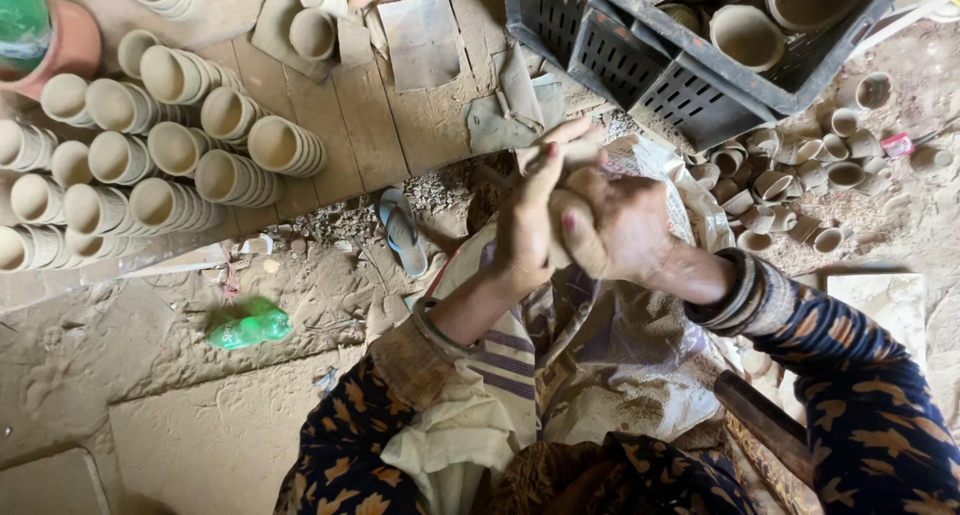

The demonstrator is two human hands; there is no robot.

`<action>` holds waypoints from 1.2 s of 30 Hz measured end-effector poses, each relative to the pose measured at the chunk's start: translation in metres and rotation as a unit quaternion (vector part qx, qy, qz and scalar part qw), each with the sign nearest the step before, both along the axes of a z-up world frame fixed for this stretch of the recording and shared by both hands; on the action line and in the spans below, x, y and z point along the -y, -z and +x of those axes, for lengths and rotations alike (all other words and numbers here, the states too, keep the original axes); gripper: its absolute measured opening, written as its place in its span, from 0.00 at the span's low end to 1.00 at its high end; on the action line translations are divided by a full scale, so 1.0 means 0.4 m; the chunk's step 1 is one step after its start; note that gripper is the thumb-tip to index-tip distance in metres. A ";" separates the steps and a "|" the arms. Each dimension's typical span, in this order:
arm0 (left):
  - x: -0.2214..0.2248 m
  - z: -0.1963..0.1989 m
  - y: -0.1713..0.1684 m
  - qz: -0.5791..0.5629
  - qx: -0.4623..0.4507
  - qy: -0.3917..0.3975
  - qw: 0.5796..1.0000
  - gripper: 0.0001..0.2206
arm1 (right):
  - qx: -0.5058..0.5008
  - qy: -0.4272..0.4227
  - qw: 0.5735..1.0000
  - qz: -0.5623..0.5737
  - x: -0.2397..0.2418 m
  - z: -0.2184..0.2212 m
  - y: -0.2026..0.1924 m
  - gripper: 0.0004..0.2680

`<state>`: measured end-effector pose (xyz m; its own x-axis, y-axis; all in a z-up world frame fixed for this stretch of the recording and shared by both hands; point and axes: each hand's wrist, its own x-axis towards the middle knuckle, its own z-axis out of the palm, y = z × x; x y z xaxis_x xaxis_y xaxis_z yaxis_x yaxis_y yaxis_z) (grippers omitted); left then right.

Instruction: The person sits on a low stool and smooths the interior and exterior surfaces of small clay cups using a damp cloth. They handle the cups one at a time, rotating them to wipe all sides, and place the finished cups into a nearby crate.

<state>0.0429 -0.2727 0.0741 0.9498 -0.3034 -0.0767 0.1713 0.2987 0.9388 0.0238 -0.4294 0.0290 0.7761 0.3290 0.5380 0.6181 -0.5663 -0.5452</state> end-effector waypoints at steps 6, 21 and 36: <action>0.015 -0.060 -0.071 0.130 0.467 -0.147 0.862 0.27 | -0.134 -0.041 0.988 0.058 -0.013 -0.018 -0.021 0.22; 0.054 -0.072 0.011 0.023 0.060 -0.113 0.991 0.21 | 0.079 0.041 0.995 -0.037 0.015 0.005 -0.006 0.22; 0.017 -0.043 -0.057 0.191 0.625 -0.149 0.742 0.14 | -0.054 0.015 0.997 -0.059 0.006 -0.051 -0.080 0.18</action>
